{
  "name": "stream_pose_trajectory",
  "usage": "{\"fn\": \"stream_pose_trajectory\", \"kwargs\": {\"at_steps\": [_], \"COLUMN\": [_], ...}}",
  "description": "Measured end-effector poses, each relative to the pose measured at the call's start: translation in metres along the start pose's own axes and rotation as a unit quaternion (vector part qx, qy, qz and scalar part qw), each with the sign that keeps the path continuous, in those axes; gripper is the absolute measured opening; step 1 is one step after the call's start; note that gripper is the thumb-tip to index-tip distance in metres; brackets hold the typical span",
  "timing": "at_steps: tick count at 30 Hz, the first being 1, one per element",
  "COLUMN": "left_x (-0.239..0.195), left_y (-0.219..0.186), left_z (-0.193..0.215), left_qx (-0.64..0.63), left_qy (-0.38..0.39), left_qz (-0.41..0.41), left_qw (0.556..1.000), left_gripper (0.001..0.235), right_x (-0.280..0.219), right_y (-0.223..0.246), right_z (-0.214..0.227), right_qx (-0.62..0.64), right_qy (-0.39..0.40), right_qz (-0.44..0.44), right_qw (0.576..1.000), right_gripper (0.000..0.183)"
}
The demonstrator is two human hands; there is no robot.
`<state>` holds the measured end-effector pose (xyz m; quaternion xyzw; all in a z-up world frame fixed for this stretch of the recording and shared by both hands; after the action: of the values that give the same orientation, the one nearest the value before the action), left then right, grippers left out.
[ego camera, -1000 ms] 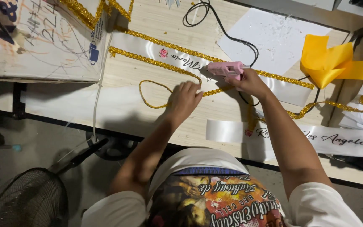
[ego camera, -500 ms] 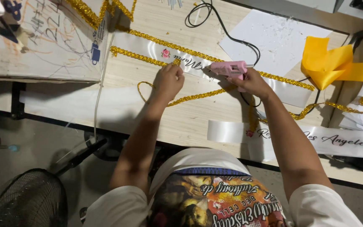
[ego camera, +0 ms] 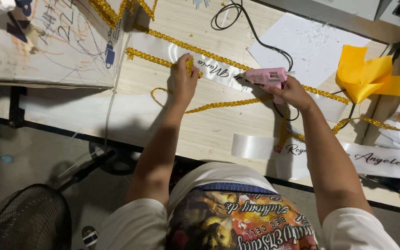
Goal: Applying decorative gold trim to ribbon sashes using a hot glue gun.
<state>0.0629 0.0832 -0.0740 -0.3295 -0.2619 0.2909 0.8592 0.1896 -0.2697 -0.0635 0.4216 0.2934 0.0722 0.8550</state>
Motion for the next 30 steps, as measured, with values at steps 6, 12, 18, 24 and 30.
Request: {"fn": "stream_pose_trajectory", "kwargs": {"at_steps": [6, 12, 18, 24, 30], "left_x": [-0.012, -0.017, -0.021, -0.020, -0.020], "left_y": [0.008, 0.016, 0.021, 0.014, 0.011], "left_z": [-0.010, -0.018, -0.023, -0.014, -0.013], "left_qx": [-0.057, -0.118, -0.130, -0.101, -0.131], "left_qy": [-0.018, -0.030, -0.003, -0.038, -0.030], "left_qz": [-0.121, -0.088, -0.030, -0.072, -0.057], "left_qw": [0.991, 0.989, 0.991, 0.992, 0.989], "left_gripper": [0.030, 0.029, 0.028, 0.027, 0.027], "right_x": [0.002, 0.002, 0.001, 0.009, 0.005], "right_y": [0.013, 0.084, 0.128, 0.126, 0.139], "right_z": [0.003, -0.063, -0.088, -0.094, -0.097], "right_qx": [-0.014, -0.013, -0.080, -0.062, -0.131], "right_qy": [0.000, 0.022, 0.029, 0.026, 0.030], "right_qz": [-0.017, 0.035, 0.048, 0.051, 0.010], "right_qw": [1.000, 0.999, 0.995, 0.996, 0.991], "right_gripper": [0.046, 0.046, 0.040, 0.035, 0.033]}}
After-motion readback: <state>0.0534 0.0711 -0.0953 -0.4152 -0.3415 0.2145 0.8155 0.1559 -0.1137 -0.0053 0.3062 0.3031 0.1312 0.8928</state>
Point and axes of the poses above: each hand's wrist, its own x-axis towards the middle knuckle, its own z-axis out of the back of the hand, y = z × x, the point moved 5 cm from there along x, towards the middle knuckle, and after that the axes turned 10 degrees about -y, right-handed, at the moved point
